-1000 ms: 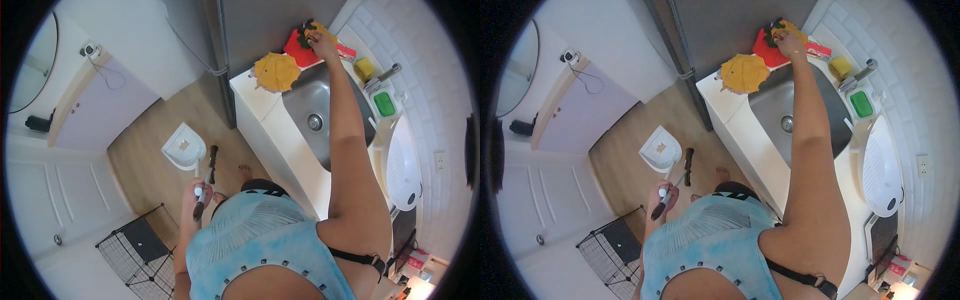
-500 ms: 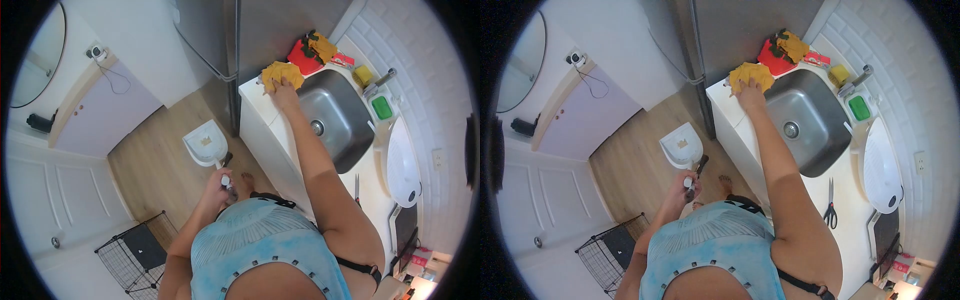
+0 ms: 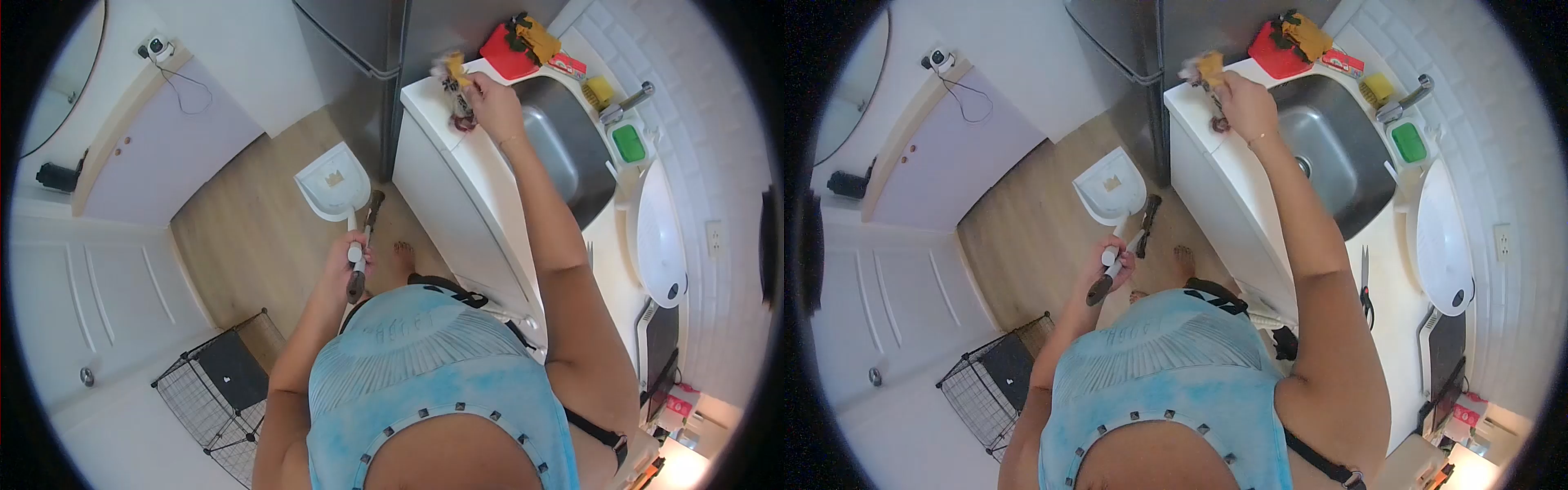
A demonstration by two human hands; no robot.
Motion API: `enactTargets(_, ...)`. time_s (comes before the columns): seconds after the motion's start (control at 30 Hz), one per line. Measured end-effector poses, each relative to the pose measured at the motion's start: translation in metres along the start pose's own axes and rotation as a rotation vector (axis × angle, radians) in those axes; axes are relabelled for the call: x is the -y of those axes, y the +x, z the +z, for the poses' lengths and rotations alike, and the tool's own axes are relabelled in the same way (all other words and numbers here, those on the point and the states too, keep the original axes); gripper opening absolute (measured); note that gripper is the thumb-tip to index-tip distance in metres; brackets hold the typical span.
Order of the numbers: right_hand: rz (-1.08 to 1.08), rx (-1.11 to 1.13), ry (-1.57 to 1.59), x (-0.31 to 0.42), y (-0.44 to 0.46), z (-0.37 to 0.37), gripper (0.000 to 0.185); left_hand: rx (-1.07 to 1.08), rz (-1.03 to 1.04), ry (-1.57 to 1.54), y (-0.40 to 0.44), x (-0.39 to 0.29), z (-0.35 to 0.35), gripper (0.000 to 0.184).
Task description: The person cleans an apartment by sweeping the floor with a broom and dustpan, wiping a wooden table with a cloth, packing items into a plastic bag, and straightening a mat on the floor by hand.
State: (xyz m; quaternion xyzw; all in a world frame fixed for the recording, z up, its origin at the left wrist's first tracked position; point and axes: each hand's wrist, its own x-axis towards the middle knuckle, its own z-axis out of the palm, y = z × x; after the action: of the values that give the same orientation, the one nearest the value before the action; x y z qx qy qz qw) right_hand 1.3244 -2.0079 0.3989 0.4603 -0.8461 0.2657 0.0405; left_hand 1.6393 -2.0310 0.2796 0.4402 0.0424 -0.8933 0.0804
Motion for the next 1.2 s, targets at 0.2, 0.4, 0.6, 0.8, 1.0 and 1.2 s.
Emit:
enactTargets(0.2,-0.018,-0.618,-0.026,0.018,-0.003,-0.1,0.025,0.033,0.04,-0.046,-0.016,-0.005,-0.036,0.012)
enactTargets(0.4,-0.106,-0.111,-0.791,-0.029,-0.087,-0.081,0.022,0.027,0.034,-0.042,-0.018,-0.013,-0.07,0.012)
enactTargets(0.6,0.12,-0.005,-0.515,-0.02,-0.098,-0.106,0.017,-0.053,0.118,-0.056,-0.05,-0.012,-0.075,0.011)
enactTargets(0.8,0.275,-0.689,1.044,0.01,-0.102,-0.15,0.03,-0.095,0.116,-0.083,-0.042,-0.014,-0.092,0.012)
enactTargets(1.0,0.235,0.336,-0.344,-0.092,-0.17,-0.057,0.028,-0.012,0.063,0.087,-0.051,-0.018,-0.105,0.013)
enactTargets(1.2,0.154,-0.201,0.518,-0.018,-0.137,-0.154,0.019,0.018,0.076,0.21,-0.048,-0.015,-0.088,0.013)
